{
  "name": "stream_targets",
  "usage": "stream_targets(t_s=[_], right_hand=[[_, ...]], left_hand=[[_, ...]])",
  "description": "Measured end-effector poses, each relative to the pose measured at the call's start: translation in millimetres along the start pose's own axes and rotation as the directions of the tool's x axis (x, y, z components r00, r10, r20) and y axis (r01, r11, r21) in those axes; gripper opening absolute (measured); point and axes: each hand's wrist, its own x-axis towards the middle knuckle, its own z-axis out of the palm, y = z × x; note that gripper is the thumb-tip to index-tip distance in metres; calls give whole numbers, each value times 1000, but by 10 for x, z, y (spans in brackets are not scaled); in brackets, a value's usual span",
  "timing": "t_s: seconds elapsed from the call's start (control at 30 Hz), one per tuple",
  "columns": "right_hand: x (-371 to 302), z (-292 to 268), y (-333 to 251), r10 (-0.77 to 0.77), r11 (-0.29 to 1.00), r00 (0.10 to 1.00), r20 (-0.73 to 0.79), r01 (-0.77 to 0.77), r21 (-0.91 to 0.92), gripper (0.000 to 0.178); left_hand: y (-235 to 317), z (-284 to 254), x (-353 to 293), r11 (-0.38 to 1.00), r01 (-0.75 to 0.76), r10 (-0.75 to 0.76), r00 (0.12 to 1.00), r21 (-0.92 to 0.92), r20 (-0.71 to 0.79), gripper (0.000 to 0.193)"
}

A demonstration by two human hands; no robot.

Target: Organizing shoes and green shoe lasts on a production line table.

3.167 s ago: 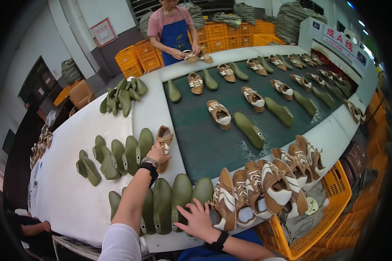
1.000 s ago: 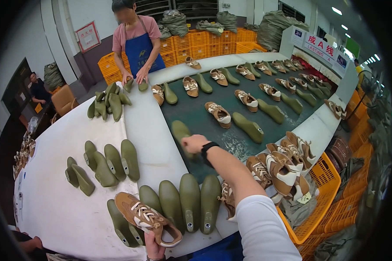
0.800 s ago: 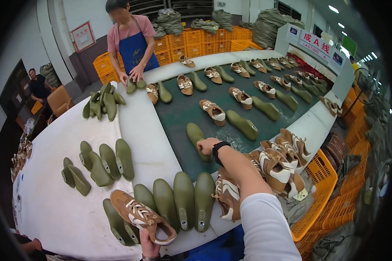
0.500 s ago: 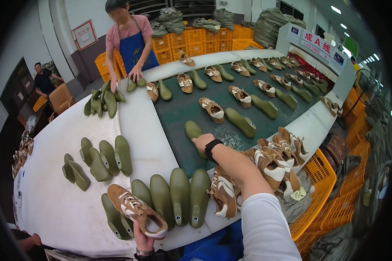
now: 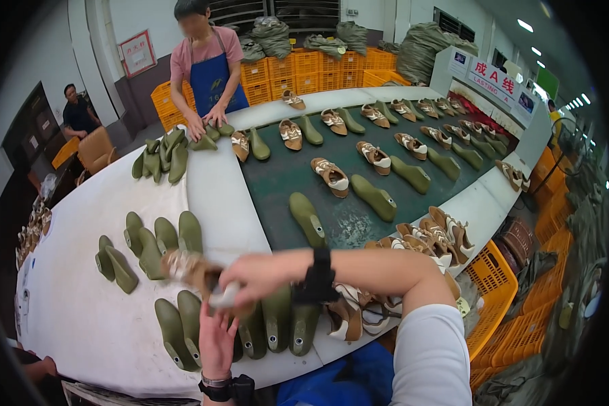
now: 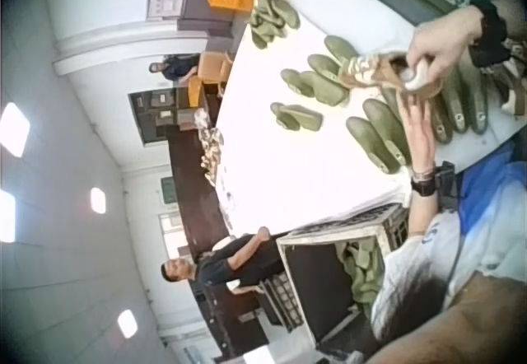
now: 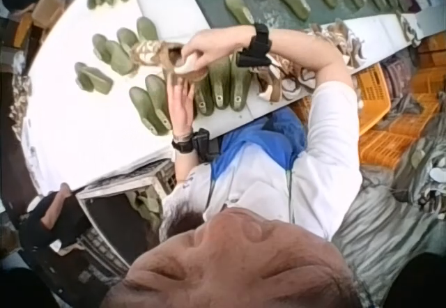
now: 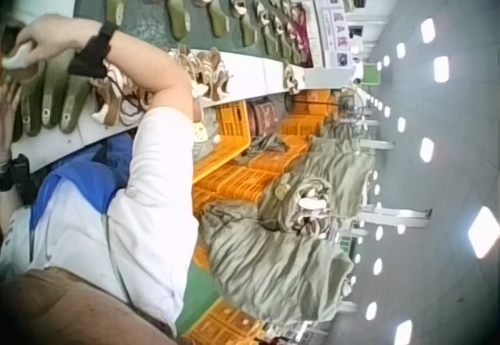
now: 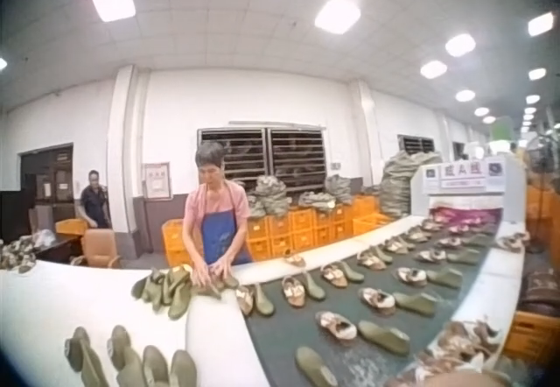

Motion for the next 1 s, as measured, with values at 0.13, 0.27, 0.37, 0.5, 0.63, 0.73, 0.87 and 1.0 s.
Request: stream_targets(t_s=[0.13, 0.27, 0.37, 0.5, 0.63, 0.73, 0.87, 1.0], right_hand=[[-73, -521, 1093, 290, 892, 893, -343, -382, -241, 37], [10, -637, 2073, 585, 683, 708, -396, -693, -231, 34], [166, -483, 2657, 651, 619, 657, -380, -749, -235, 36], [365, -247, 3140, 670, 602, 583, -460, -789, -123, 40], [218, -222, 3109, 562, 579, 524, -639, -802, -148, 41], [-104, -413, 2775, 833, 241, 347, -432, -929, -282, 28], [-587, -240, 2906, 923, 312, 346, -166, -928, -201, 64], [-490, -169, 2913, 906, 347, 386, -173, -912, -218, 63]], left_hand=[[-120, -277, -15, 141, -342, 200, 929, 929, 311, 53], [-254, -361, -79, -311, -162, 234, 942, 937, 240, 61], [-113, -118, -99, -349, -174, 230, 937, 921, 264, 49], [-134, -117, -61, -338, -177, 202, 946, 924, 255, 49], [-142, -150, -53, -340, -177, 199, 947, 924, 254, 48], [-136, -147, -21, -331, -194, 213, 938, 923, 274, 47], [-153, -131, 1, -335, -232, 253, 912, 913, 324, 46], [-196, -140, -8, -329, -228, 246, 916, 916, 316, 47]])
